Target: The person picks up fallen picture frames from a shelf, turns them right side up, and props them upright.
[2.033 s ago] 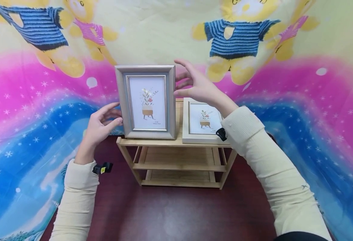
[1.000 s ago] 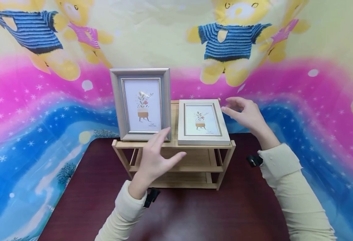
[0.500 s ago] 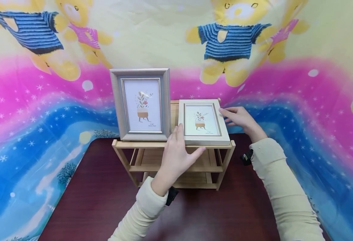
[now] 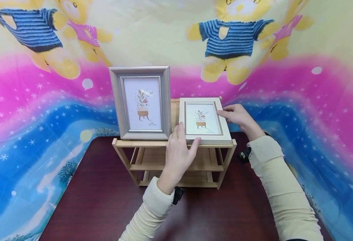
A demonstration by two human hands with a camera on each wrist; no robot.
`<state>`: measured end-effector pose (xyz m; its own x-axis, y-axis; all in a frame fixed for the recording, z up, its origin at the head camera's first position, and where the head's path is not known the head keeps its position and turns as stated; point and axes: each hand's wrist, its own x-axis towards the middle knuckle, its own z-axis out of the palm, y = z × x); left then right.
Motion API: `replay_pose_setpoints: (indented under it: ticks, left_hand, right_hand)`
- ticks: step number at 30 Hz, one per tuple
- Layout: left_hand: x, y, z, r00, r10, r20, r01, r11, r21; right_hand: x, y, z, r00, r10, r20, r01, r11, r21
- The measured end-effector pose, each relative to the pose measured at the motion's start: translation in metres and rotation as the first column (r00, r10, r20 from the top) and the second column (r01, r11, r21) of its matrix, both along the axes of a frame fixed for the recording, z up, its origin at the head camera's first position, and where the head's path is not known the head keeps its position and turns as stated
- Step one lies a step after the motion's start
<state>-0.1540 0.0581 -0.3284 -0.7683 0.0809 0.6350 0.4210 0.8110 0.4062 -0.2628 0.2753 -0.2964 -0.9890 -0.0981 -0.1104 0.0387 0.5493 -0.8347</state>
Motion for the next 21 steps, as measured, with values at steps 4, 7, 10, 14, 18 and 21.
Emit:
replay_pose_setpoints:
  ticks: [4,7,10,14,18,21]
  left_hand:
    - [0.0,0.0,0.0,1.0,-0.02,0.011,0.02,1.0,0.021]
    - [0.0,0.0,0.0,0.999,-0.034,0.011,0.034,0.998,0.046]
    - [-0.001,0.0,-0.002,0.999,-0.05,-0.017,0.051,0.997,0.065]
    - [-0.003,-0.002,-0.003,0.994,-0.075,-0.085,0.082,0.993,0.083]
    - [-0.005,-0.002,-0.003,0.99,-0.085,-0.111,0.095,0.992,0.084]
    - [-0.005,-0.003,-0.002,0.993,-0.08,-0.091,0.086,0.994,0.074]
  right_hand:
    - [0.002,0.0,0.001,1.0,-0.024,-0.012,0.023,0.999,-0.035]
    - [0.004,0.001,0.002,0.998,-0.039,-0.04,0.036,0.998,-0.058]
    - [0.006,0.002,0.003,0.995,-0.049,-0.083,0.043,0.997,-0.07]
    - [0.009,0.003,0.003,0.983,-0.082,-0.166,0.063,0.991,-0.119]
    - [0.012,0.005,0.004,0.963,-0.094,-0.254,0.058,0.988,-0.145]
    - [0.014,0.005,0.007,0.95,-0.093,-0.299,0.054,0.989,-0.135]
